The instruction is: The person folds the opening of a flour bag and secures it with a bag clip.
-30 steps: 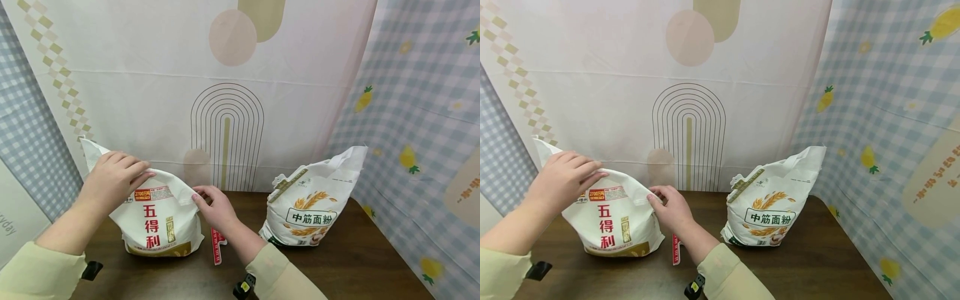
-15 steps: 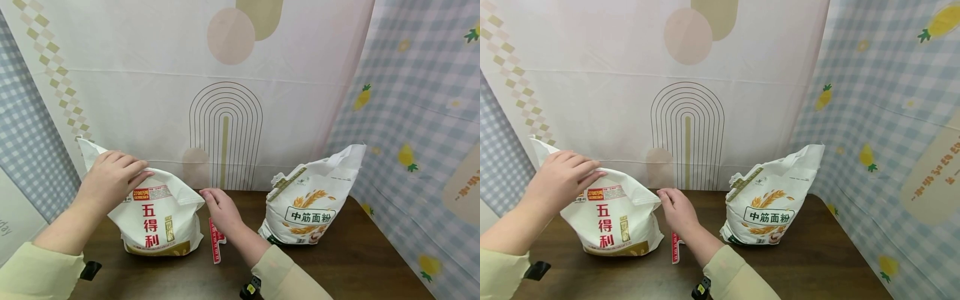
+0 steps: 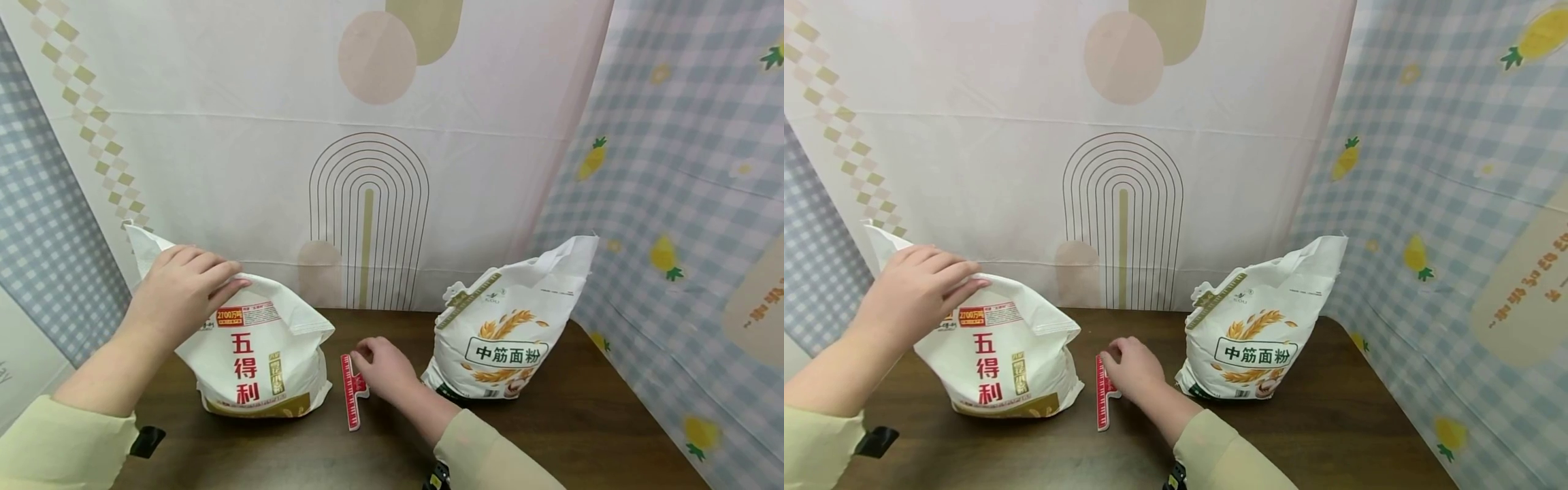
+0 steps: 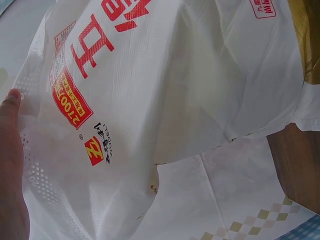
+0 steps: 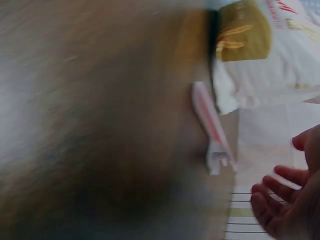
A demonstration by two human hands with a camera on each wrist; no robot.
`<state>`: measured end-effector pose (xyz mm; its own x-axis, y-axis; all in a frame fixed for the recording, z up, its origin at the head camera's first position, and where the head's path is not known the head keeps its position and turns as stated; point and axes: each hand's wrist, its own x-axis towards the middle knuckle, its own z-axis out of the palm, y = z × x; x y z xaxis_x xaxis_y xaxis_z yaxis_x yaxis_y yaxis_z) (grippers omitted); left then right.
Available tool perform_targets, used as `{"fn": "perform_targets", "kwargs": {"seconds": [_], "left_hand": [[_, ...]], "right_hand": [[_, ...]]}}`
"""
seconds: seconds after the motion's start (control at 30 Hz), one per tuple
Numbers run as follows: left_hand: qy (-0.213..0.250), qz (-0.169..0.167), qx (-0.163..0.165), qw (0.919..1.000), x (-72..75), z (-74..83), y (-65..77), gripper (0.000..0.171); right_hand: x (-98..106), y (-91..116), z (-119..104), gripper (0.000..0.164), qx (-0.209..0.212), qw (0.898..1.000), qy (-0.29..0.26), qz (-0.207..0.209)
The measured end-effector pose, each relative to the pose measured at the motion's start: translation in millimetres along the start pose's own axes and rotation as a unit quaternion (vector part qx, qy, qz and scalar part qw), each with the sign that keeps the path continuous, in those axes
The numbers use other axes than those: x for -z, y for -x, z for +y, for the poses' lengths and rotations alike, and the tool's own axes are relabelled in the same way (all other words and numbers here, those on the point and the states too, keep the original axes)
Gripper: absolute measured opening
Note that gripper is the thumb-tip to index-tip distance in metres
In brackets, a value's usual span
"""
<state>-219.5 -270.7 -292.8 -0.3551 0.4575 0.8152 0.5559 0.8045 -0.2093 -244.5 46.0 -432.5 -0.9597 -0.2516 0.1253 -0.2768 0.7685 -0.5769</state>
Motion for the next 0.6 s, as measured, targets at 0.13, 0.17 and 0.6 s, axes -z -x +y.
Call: {"fn": "perform_targets", "kwargs": {"seconds": [0.13,0.17,0.6], "left_hand": [[0.002,0.002,0.001,1.0,0.2,0.6,-0.2,0.057],[0.002,0.003,0.0,1.0,0.1,0.8,-0.6,0.056],[0.0,-0.002,0.008,1.0,0.2,0.2,2.0,0.057]], "right_hand": [[-7,6,10,0.036,-0.045,0.997,0.049,-0.034],[-8,7,12,0.037,-0.051,0.996,0.059,-0.039],[-24,17,14,0.037,-0.034,0.991,0.126,-0.032]]}}
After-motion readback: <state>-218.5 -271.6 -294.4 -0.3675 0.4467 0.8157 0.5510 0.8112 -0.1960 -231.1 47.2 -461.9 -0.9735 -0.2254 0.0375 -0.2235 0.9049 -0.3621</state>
